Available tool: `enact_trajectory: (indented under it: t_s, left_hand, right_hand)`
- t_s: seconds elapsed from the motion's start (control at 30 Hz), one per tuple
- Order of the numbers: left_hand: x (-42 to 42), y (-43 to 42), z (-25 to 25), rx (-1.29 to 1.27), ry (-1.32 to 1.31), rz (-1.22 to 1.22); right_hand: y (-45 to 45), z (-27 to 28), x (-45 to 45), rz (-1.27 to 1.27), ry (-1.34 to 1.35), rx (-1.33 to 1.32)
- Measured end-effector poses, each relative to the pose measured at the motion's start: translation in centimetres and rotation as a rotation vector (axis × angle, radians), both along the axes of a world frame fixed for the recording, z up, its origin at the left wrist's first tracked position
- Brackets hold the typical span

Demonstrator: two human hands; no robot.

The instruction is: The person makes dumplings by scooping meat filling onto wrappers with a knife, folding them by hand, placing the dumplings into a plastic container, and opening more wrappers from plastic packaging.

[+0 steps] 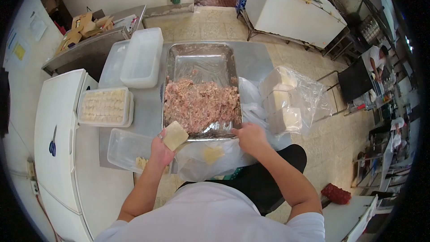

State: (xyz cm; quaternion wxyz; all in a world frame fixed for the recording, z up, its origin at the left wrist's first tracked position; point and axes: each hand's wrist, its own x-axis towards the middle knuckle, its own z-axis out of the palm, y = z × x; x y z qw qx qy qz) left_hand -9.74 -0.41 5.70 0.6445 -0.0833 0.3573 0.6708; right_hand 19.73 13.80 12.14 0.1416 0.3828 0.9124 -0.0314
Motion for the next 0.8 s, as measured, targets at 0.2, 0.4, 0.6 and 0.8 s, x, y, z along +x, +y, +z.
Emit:
enact_trajectory:
  t_s: [0.2, 0.4, 0.6, 0.8]
  left_hand:
    - [0.0, -0.2, 0.7, -0.03, 0.041, 0.018]
    - [-0.2, -0.2, 1.1, -0.005, 0.054, 0.025]
    - [-0.5, -1.1, 0.3, 0.012, 0.032, 0.036]
    - [-0.1, -1.2, -0.6, 0.013, 0.009, 0.039]
  right_hand:
    - [0.3, 0.9, 0.3, -0.173, -0.107, -0.03]
    - [0.3, -0.8, 0.6, -0.234, 0.041, -0.019]
    - [-0.1, 1.4, 0.7, -0.184, 0.111, -0.011]
    - [0.7, -1.9, 0.1, -0.254, 0.05, 0.064]
